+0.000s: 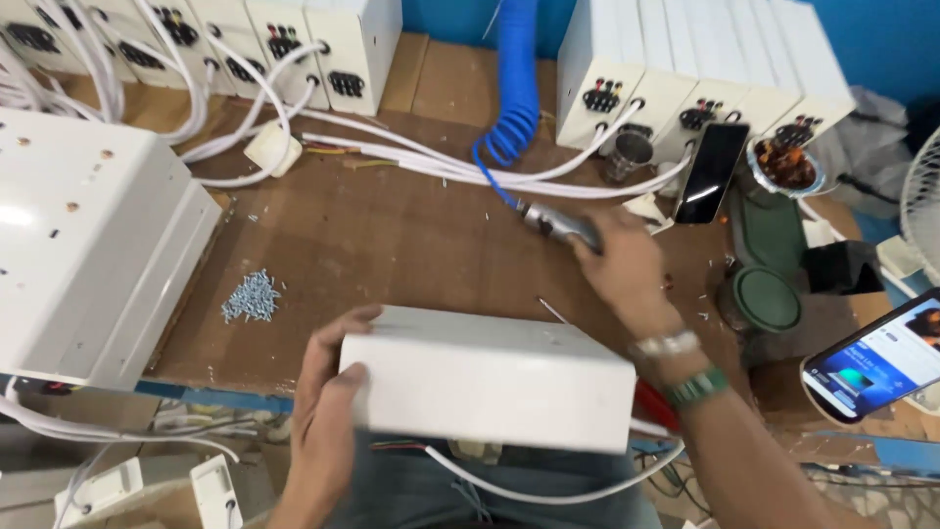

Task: The person assembles white electrical boxes by inserting screws with a pneumatic screwdriver and tapping them with a hammer. They handle multiple boxes, aligning and securing screws, then place finished units aside on the workbench.

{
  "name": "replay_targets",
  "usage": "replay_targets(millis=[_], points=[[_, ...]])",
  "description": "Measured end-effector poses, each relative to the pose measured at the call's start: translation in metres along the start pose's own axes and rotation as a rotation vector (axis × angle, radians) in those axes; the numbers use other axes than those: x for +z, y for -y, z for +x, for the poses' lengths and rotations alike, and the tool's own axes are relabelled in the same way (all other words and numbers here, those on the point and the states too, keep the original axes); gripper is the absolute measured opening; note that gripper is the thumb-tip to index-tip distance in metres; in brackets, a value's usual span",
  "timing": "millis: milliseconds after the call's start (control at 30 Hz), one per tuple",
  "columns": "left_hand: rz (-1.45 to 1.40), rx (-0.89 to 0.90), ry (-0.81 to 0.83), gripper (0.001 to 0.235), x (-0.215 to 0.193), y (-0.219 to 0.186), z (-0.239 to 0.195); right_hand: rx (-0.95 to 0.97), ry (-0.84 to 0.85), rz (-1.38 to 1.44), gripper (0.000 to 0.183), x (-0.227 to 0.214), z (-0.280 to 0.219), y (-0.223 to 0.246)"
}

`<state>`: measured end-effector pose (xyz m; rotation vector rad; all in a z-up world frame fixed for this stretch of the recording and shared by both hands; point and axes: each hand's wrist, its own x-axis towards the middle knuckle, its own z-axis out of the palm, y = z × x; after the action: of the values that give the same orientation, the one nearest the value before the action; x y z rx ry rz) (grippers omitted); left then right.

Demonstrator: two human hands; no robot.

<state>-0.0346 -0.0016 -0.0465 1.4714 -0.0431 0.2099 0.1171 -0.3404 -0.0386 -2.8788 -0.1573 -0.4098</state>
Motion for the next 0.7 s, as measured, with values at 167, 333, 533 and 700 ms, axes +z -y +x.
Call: replay_targets(millis=[167, 333, 533, 700], points=[[-0.268, -0.508, -0.276, 0.064, -0.019, 0.050, -0.047, 0.364, 0.401, 0.264, 0.067, -0.029, -0.100, 0.003], [-0.139, -1.188, -0.053, 0.087, -0.035, 0.073, -0.075, 0.898, 0.848, 0.630, 0.100, -0.008, -0.159, 0.005], [0.340, -0.728, 0.224, 0.105, -0.026, -0.010, -0.020, 0.562, 0.593, 0.680, 0.092, -0.043, -0.144, 0.028], [0.302, -0.189, 0.312, 0.102, -0.032, -0.002, 0.051, 0.052, 0.138, 0.868, 0.105, -0.060, -0.110, 0.055]])
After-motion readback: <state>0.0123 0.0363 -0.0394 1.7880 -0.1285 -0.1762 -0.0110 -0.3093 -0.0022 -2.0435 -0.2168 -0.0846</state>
